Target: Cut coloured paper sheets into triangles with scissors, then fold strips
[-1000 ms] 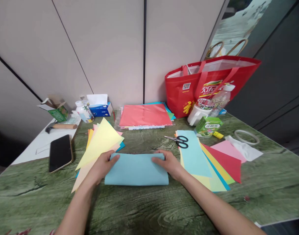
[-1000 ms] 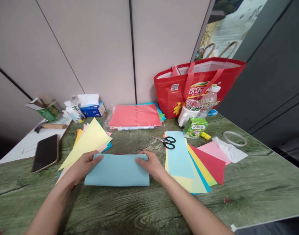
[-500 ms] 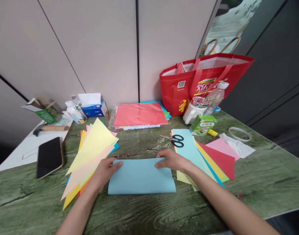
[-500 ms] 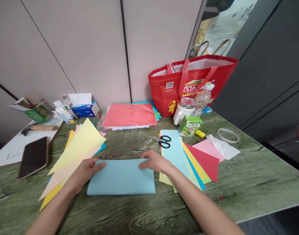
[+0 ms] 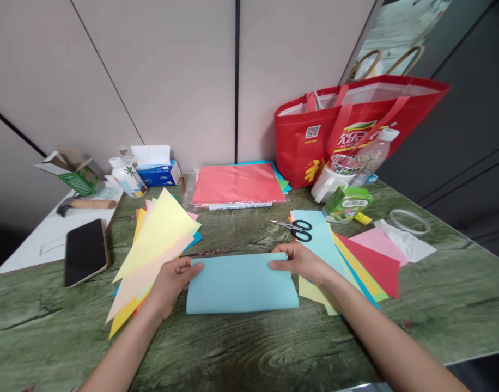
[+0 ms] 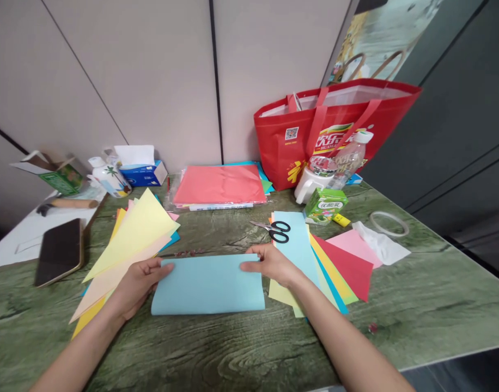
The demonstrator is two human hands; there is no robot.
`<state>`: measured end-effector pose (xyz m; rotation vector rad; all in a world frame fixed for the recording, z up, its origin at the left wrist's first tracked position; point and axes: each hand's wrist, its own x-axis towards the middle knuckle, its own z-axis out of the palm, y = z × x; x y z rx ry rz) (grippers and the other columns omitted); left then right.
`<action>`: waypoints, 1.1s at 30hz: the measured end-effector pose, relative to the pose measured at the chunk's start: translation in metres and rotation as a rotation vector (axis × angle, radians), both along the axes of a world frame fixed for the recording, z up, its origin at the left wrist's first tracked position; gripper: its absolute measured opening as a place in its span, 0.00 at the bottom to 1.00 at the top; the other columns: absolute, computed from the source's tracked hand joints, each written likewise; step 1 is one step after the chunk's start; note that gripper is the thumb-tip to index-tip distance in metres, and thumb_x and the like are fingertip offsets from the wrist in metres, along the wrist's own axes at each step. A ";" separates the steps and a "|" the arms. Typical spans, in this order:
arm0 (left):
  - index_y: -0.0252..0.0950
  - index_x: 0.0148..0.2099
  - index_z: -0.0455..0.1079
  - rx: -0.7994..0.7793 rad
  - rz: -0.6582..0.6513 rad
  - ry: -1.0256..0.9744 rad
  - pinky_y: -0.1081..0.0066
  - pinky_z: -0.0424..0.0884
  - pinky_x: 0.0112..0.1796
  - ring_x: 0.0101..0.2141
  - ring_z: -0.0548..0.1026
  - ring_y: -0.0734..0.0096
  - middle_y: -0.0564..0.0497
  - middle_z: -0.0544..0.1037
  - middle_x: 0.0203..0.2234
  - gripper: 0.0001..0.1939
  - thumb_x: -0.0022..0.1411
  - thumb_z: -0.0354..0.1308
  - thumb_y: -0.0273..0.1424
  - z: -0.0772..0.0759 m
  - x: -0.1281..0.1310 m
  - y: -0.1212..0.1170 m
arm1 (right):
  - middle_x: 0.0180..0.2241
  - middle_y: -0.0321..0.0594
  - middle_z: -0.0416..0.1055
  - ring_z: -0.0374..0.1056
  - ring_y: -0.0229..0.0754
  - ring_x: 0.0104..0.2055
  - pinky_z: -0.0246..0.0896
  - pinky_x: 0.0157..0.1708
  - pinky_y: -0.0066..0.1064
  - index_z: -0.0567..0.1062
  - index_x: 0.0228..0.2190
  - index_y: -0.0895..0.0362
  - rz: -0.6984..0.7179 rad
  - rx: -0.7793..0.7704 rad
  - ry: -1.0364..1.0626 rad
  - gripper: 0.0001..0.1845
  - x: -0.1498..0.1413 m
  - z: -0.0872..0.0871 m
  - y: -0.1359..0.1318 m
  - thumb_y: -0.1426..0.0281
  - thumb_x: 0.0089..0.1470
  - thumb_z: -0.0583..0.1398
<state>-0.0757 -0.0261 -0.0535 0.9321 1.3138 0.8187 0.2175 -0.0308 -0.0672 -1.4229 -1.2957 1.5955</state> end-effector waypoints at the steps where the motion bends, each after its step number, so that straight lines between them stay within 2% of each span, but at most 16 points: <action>1: 0.34 0.21 0.67 0.003 0.010 -0.003 0.77 0.58 0.19 0.17 0.65 0.78 0.56 0.71 0.14 0.15 0.39 0.68 0.37 -0.001 0.000 0.000 | 0.17 0.31 0.70 0.62 0.33 0.18 0.53 0.19 0.25 0.74 0.21 0.58 -0.011 0.003 0.008 0.14 0.000 -0.001 0.000 0.60 0.36 0.67; 5: 0.34 0.21 0.66 0.018 0.041 -0.022 0.78 0.56 0.18 0.16 0.64 0.79 0.57 0.70 0.13 0.15 0.39 0.69 0.37 -0.002 0.000 -0.001 | 0.15 0.31 0.68 0.57 0.31 0.15 0.48 0.15 0.24 0.74 0.20 0.60 -0.060 0.022 0.043 0.15 0.000 -0.004 -0.001 0.60 0.38 0.66; 8: 0.34 0.21 0.66 0.034 0.062 -0.054 0.78 0.56 0.18 0.16 0.64 0.80 0.57 0.70 0.13 0.15 0.38 0.69 0.36 -0.002 0.001 -0.002 | 0.17 0.33 0.71 0.61 0.33 0.17 0.52 0.17 0.25 0.75 0.23 0.60 -0.100 0.036 0.067 0.16 -0.002 -0.008 -0.001 0.61 0.34 0.68; 13: 0.32 0.24 0.71 0.058 0.082 -0.117 0.77 0.60 0.20 0.17 0.65 0.79 0.56 0.71 0.15 0.13 0.42 0.68 0.36 0.000 0.001 -0.003 | 0.20 0.34 0.73 0.66 0.35 0.20 0.59 0.21 0.27 0.75 0.24 0.59 -0.158 0.056 0.091 0.16 -0.002 -0.013 -0.001 0.62 0.33 0.69; 19: 0.33 0.26 0.74 0.058 0.135 -0.164 0.78 0.61 0.21 0.19 0.67 0.80 0.56 0.73 0.16 0.11 0.41 0.68 0.35 0.000 0.000 -0.003 | 0.22 0.36 0.75 0.69 0.37 0.22 0.64 0.25 0.29 0.76 0.27 0.59 -0.163 0.033 0.119 0.17 -0.002 -0.014 0.000 0.64 0.31 0.70; 22: 0.33 0.27 0.75 0.047 0.163 -0.172 0.77 0.63 0.23 0.20 0.69 0.78 0.54 0.75 0.18 0.11 0.40 0.69 0.34 -0.001 0.000 -0.003 | 0.22 0.36 0.75 0.69 0.38 0.22 0.65 0.25 0.30 0.77 0.27 0.58 -0.168 0.029 0.128 0.17 -0.002 -0.014 0.000 0.63 0.31 0.70; 27: 0.35 0.36 0.76 0.044 0.217 -0.176 0.78 0.63 0.22 0.20 0.69 0.79 0.54 0.77 0.19 0.18 0.39 0.70 0.33 -0.003 0.002 -0.002 | 0.22 0.35 0.76 0.69 0.38 0.22 0.65 0.25 0.29 0.77 0.26 0.58 -0.167 0.020 0.145 0.16 -0.002 -0.015 0.000 0.63 0.32 0.70; 33: 0.33 0.33 0.77 0.052 0.252 -0.184 0.78 0.63 0.22 0.19 0.69 0.79 0.53 0.77 0.19 0.16 0.38 0.70 0.34 -0.006 0.000 -0.002 | 0.23 0.35 0.76 0.70 0.37 0.22 0.65 0.24 0.27 0.77 0.25 0.58 -0.172 0.010 0.158 0.16 -0.005 -0.009 -0.001 0.64 0.30 0.71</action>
